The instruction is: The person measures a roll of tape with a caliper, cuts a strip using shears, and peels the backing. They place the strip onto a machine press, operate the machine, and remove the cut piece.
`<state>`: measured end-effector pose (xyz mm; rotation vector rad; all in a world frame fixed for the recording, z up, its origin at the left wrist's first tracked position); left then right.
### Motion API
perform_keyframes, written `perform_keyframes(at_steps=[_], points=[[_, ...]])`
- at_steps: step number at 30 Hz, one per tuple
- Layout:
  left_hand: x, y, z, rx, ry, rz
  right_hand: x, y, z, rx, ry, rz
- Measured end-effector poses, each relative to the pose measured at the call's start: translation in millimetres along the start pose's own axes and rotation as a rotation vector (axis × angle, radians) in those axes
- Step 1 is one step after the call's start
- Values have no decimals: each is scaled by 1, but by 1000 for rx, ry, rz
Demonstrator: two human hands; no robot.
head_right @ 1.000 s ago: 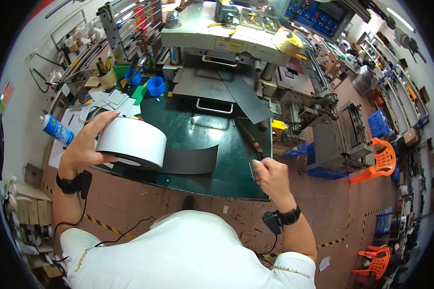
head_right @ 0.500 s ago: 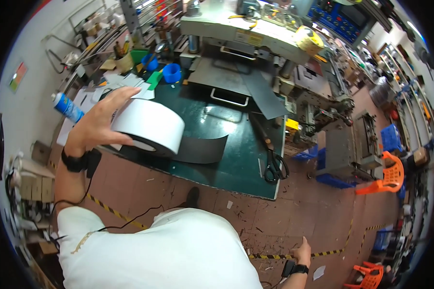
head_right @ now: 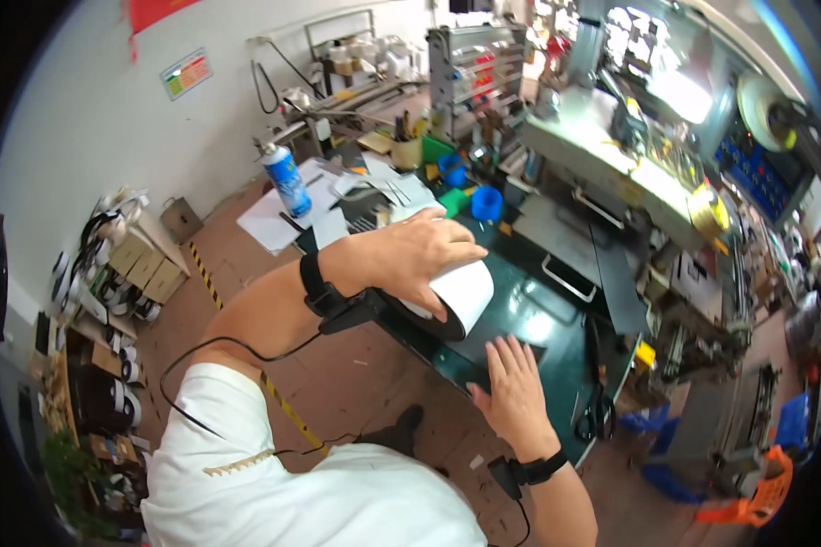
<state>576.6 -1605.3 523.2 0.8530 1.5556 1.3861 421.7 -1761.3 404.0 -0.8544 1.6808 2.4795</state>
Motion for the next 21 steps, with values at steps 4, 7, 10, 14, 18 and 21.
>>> perform_keyframes(at_steps=[4, 7, 10, 14, 18, 21], points=[[70, 11, 78, 345, 77, -216, 26, -30, -14, 12, -87, 58], [133, 15, 136, 512, 350, -286, 26, -30, -13, -16, -93, 41], [175, 5, 162, 553, 425, -449, 21, -30, -15, -22, -108, 36], [204, -13, 185, 531, 561, -580, 22, -33, -17, -20, -133, 60], [229, -32, 208, 375, 594, -711, 19, -36, -16, -17, -138, 75], [231, -47, 205, 405, 680, -815, 22, -37, -16, -5, -158, 86]])
Point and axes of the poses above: each hand's wrist, its own x-axis away from the middle knuckle, its own y-axis out of the back of the hand, z = x × y, the point moved 5 cm from there along -x, towards the middle knuckle, and after that the axes turned 8 degrees about -z, right-handed, at the moved point
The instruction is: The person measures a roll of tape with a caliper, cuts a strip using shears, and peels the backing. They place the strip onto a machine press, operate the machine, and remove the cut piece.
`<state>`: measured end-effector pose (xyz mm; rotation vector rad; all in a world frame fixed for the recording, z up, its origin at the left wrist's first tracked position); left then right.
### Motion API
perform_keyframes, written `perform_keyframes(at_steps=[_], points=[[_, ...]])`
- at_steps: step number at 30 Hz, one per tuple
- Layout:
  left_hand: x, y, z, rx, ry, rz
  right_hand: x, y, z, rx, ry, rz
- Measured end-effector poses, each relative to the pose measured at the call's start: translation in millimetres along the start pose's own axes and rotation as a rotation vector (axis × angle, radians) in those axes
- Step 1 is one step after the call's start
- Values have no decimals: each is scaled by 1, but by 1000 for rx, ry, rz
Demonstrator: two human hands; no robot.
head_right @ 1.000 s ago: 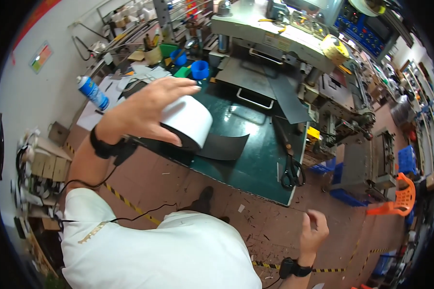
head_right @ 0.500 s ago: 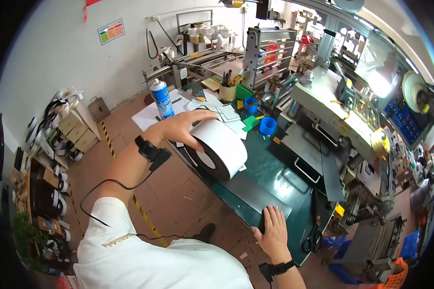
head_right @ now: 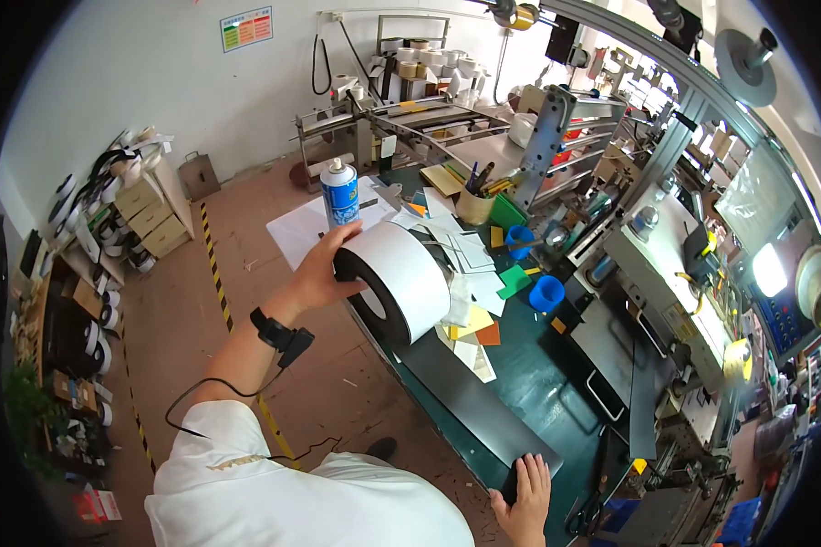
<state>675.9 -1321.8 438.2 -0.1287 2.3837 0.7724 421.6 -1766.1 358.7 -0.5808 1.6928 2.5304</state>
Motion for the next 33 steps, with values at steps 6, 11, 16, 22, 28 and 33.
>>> perform_keyframes(at_steps=[6, 11, 16, 22, 28, 33], points=[[15, 20, 59, 209, -36, -246, -25, 28, 42, 40, 33, -55], [-46, 36, 111, 147, 370, -365, -19, 18, 31, -90, -116, 85], [-84, 15, 134, 208, 436, -113, -20, 17, 31, -54, -117, 41], [-141, -9, 141, 233, 327, -118, -16, 11, 23, -35, -94, 27], [-147, -49, 175, 218, 419, -4, -19, 7, 20, -33, -118, 32], [-129, -7, 185, 247, 413, -198, -24, 7, 18, -32, -105, 42]])
Point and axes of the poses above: each hand's wrist, its own x-axis away from the middle knuckle, its own y-axis out of the back of the hand, z = x × y, the point moved 5 cm from there along -x, towards the middle knuckle, and after that the axes turned 8 degrees about -z, right-handed, at the moved point
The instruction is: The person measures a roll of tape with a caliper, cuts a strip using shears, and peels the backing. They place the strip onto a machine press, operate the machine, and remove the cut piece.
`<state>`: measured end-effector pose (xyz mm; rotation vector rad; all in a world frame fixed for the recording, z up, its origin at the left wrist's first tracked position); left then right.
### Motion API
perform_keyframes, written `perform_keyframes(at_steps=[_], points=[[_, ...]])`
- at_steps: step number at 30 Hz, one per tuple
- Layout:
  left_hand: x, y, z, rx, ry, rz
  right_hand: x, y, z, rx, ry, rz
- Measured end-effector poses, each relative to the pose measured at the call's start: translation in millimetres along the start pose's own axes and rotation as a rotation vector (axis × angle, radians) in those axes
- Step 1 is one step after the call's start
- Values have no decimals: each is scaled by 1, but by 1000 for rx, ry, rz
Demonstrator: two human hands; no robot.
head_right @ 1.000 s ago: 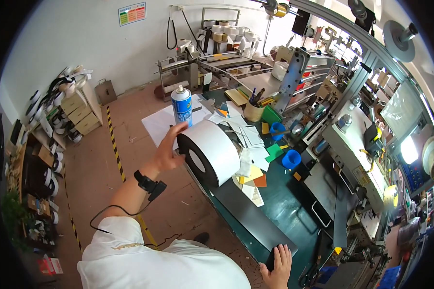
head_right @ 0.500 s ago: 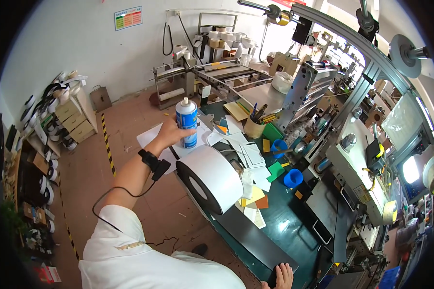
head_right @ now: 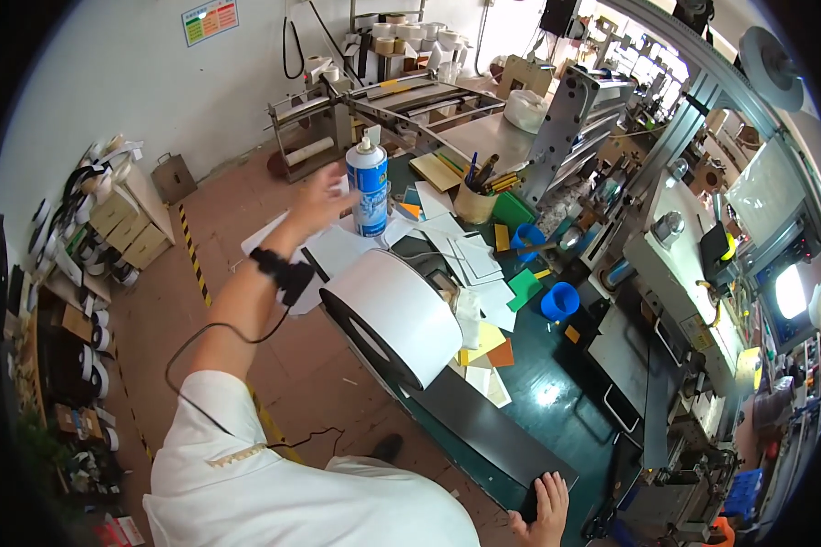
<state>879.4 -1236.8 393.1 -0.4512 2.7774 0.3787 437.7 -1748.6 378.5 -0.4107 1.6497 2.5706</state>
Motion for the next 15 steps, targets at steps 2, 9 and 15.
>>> perform_keyframes(at_steps=[2, 9, 15], points=[[36, 32, -54, 294, 37, -64, -1, 1, 0, 14, -6, -2], [186, 12, -136, -177, -627, 78, 5, -1, 1, 22, 7, -11], [165, -1, -84, -278, -556, -63, 15, -5, -13, 39, 2, -23]])
Point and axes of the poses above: each hand's wrist, its own x-axis away from the middle knuckle, its own y-axis out of the back of the hand, z = x × y, the point moved 5 cm from there along -x, towards the middle knuckle, and after that the axes turned 8 degrees about -z, right-handed, at the moved point
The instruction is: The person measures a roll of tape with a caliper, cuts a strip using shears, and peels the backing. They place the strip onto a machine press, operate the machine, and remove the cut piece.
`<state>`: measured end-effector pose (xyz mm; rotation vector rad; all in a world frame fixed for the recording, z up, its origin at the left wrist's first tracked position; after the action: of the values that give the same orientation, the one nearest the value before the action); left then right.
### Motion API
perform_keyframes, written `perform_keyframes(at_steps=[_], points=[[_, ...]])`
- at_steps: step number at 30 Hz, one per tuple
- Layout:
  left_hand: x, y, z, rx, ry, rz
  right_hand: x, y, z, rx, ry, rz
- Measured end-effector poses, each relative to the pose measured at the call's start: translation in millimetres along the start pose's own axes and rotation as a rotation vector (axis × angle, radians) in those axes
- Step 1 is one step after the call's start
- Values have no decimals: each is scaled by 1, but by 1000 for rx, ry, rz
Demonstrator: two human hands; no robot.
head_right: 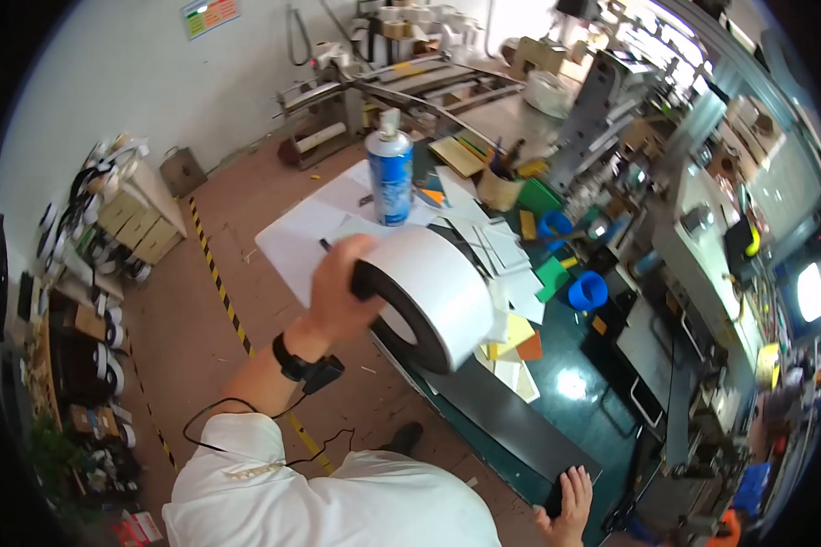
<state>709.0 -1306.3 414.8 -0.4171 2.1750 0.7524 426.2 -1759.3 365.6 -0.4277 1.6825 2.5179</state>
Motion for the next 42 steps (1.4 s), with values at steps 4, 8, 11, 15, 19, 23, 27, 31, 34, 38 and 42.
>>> perform_keyframes(at_steps=[4, 8, 11, 15, 19, 23, 27, 31, 34, 38, 42], points=[[7, -2, 87, 59, 403, -97, -2, 1, -1, 67, 33, -3], [27, 32, 259, 400, 459, -272, -22, 3, 2, 37, 49, 10], [22, 29, 257, 307, 814, -226, -13, 0, -10, 42, 30, -44], [28, 22, 258, 629, 1126, -201, 4, 11, -18, 65, -36, -144], [32, 7, 281, 725, 1142, -32, 36, 25, -20, 102, -123, -235], [18, 1, 219, 446, 980, -124, 56, 28, -22, 152, -162, -315], [6, 6, 207, 177, 734, -209, 65, 28, -18, 192, -173, -360], [19, -3, 243, 373, 759, -271, 76, 32, -29, 232, -204, -388], [26, 4, 285, 396, 702, -335, 84, 36, -34, 253, -211, -391], [15, 36, 343, 127, 597, -246, 87, 41, -39, 259, -191, -398], [21, 22, 336, 279, 548, -347, 85, 46, -38, 258, -195, -397]])
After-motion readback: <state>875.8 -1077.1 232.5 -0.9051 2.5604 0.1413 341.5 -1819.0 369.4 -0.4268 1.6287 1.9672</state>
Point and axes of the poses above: each hand's wrist, its own x-axis away from the middle knuckle, its own y-axis out of the back of the hand, z = x × y, the point moved 5 cm from there along -x, towards the middle knuckle, and after that the axes turned 8 degrees about -z, right-handed, at the moved point
